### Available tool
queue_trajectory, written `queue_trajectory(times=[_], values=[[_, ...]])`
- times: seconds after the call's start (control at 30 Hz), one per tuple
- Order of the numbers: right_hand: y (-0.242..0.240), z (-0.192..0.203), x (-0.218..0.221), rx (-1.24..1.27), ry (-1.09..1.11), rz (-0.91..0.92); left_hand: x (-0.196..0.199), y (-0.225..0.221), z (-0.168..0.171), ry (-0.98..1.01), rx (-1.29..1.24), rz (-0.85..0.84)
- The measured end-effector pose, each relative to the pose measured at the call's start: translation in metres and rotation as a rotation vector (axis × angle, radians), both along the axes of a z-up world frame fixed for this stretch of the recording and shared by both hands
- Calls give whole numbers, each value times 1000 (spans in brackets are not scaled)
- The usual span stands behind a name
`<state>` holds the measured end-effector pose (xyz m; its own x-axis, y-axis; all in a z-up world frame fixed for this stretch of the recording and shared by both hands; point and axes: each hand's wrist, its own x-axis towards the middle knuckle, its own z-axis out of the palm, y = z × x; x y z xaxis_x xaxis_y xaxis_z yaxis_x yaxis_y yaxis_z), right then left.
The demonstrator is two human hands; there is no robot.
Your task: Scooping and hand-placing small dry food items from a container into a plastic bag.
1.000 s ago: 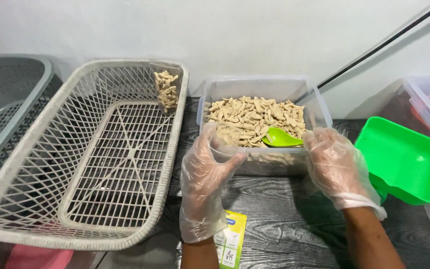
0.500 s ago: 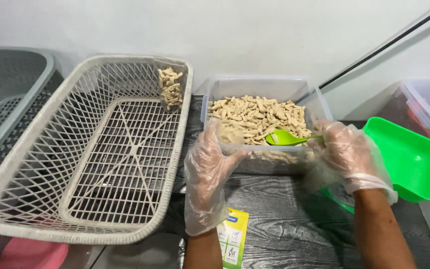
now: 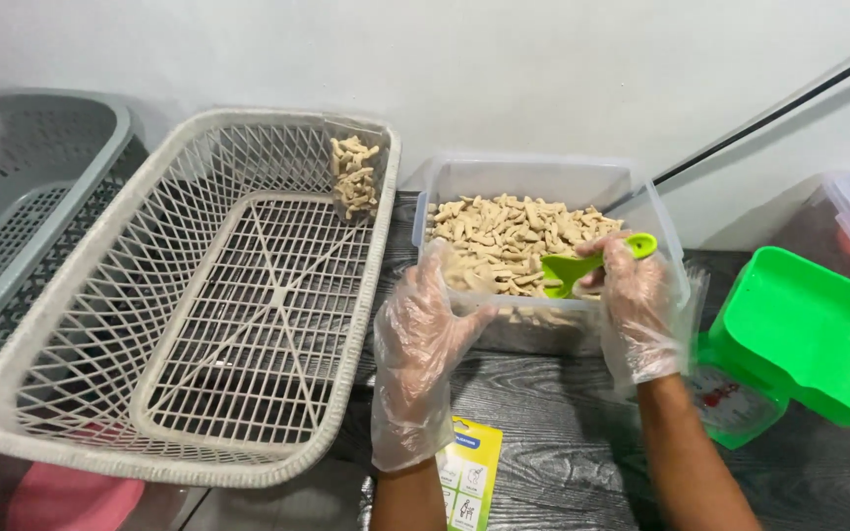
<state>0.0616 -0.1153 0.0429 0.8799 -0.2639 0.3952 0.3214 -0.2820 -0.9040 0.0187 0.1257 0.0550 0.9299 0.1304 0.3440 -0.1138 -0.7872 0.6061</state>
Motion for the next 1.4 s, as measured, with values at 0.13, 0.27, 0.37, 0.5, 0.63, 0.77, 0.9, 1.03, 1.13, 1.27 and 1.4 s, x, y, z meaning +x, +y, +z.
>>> queue_trajectory(times=[0.13, 0.27, 0.37, 0.5, 0.63, 0.77, 0.9, 1.03, 1.13, 1.27, 1.4], values=[[5, -1, -4, 121, -111, 88, -5, -1, 14, 98, 12, -30], [-3, -17, -1, 184, -157, 97, -4, -2, 18, 130, 13, -31], [2, -13, -4, 225, -171, 75, -4, -6, 19, 166, 2, -25], [5, -21, 2, 305, -208, 57, -4, -13, 14, 153, -37, -52], [22, -12, 1, 268, -180, 151, -5, -17, 9, 81, -52, -69], [22, -5, -8, 430, -136, 151, -1, -20, -2, -12, 17, -44], [1, -12, -10, 460, -125, 167, 1, -21, -1, -18, -40, -48], [-6, -12, -10, 542, -257, 173, 3, -21, -11, -34, 8, -48], [-12, -9, -7, 547, -296, 168, 4, -21, -12, -42, 49, -53], [-18, -12, -8, 613, -354, 183, 2, -24, 0, -84, 93, -17], [5, 20, -36, 661, -312, 37, 3, -28, -16, -260, 251, 17]])
